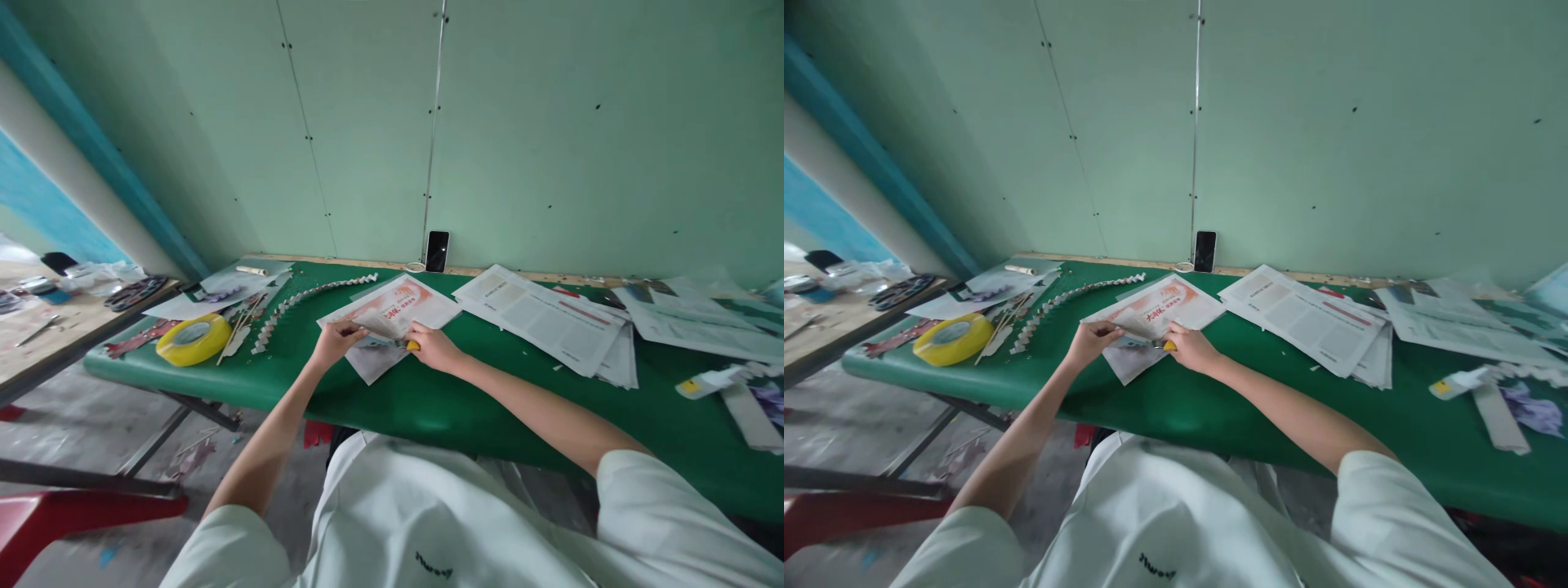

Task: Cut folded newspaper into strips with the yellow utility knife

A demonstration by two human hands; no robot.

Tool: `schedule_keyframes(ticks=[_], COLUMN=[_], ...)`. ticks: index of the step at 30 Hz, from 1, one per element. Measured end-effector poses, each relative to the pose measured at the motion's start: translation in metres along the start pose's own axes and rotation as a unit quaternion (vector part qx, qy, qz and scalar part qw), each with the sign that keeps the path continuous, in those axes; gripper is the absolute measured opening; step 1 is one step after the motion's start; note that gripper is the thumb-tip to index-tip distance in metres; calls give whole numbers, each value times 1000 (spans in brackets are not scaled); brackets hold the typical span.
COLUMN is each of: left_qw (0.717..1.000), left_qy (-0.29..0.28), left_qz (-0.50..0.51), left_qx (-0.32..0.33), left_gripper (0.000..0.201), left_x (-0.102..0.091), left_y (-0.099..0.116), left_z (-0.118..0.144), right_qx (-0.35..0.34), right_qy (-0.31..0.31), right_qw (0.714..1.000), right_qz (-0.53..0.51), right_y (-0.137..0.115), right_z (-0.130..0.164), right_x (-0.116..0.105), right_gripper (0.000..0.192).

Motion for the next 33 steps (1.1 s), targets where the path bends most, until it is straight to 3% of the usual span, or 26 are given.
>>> schedule_keyframes(ticks=[5, 10, 17, 29, 33], left_qw=[995, 992, 987, 990, 987], left_qy=[-76, -53, -22, -40, -66], left_qz=[-5, -30, -56, -61, -56], left_qx=[57, 111, 150, 123, 133], left_gripper=[46, 39, 40, 38, 39], left_x=[6, 1, -1, 2, 4], left_y=[8, 12, 18, 5, 4], left_z=[10, 14, 11, 13, 19], right_qx=[1, 4, -17, 6, 28], right_qy=[19, 46, 69, -22, -31], right_qw=[1000, 999, 997, 995, 995], right_qz=[5, 1, -10, 93, 90], right_y=[3, 6, 9, 45, 53], right_z=[1, -1, 1, 20, 19], right_x=[-8, -11, -19, -32, -35], right_gripper=[19, 4, 23, 30, 48])
Point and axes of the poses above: each hand's wrist, its own z-axis away from the middle knuckle, its own x-axis out of the palm, y = z × x, the point moved 9 cm from there along -z, towards the middle knuckle, and after that the axes turned 2 degrees about -z, right-handed, at the moved point
